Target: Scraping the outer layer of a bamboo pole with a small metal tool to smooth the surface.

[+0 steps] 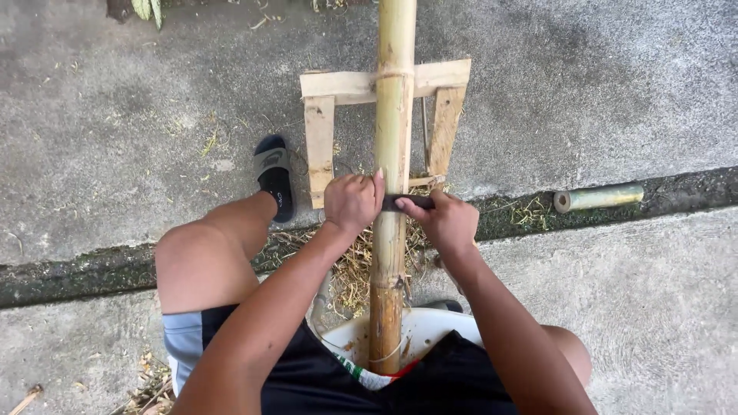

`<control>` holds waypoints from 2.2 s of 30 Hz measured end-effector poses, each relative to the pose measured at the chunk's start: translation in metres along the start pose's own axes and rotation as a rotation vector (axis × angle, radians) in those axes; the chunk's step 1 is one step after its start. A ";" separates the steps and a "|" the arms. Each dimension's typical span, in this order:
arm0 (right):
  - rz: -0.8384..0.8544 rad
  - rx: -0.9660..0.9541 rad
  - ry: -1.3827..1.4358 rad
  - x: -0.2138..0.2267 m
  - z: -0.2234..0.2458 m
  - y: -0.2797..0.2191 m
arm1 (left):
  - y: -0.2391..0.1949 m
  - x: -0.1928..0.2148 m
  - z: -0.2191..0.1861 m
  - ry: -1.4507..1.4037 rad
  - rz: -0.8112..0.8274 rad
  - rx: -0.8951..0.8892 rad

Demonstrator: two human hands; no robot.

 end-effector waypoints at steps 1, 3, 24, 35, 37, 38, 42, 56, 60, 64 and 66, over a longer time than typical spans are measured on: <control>-0.007 0.006 0.000 -0.001 -0.002 -0.005 | -0.009 0.000 -0.002 0.003 -0.008 -0.001; 0.246 -0.054 -0.071 -0.023 -0.011 -0.022 | -0.034 -0.020 -0.003 -0.056 0.235 0.056; 0.179 -0.023 -0.007 -0.008 -0.004 -0.055 | -0.054 -0.009 -0.018 -0.146 0.271 0.056; 0.090 0.124 0.066 0.010 0.009 -0.093 | -0.100 0.004 -0.036 -0.273 0.315 0.166; 0.113 0.112 0.032 0.003 0.005 -0.088 | -0.089 -0.002 -0.031 -0.280 0.347 0.185; 0.150 0.030 0.041 -0.003 -0.003 -0.085 | -0.084 -0.006 -0.029 -0.280 0.374 0.197; 0.251 -0.011 -0.037 -0.003 -0.004 -0.087 | -0.109 -0.003 -0.040 -0.316 0.436 0.276; 0.295 0.028 -0.019 -0.011 -0.015 -0.118 | -0.127 -0.003 -0.047 -0.403 0.476 0.334; 0.319 -0.064 -0.069 -0.008 -0.015 -0.095 | -0.102 -0.018 -0.036 -0.371 0.435 0.285; 0.432 -0.265 -0.015 -0.006 -0.016 -0.016 | -0.007 -0.017 0.003 -0.283 0.112 0.097; 0.159 -0.089 -0.139 0.017 0.000 0.035 | 0.033 -0.028 0.025 -0.306 0.101 0.093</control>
Point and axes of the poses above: each hand's wrist, its own y-axis towards the middle knuckle, its own x-axis out of the back of the hand, z = x × y, the point moved 7 cm from there along y, towards the middle knuckle, and after that the axes turned 6 degrees about -x, right-handed, at the moved point
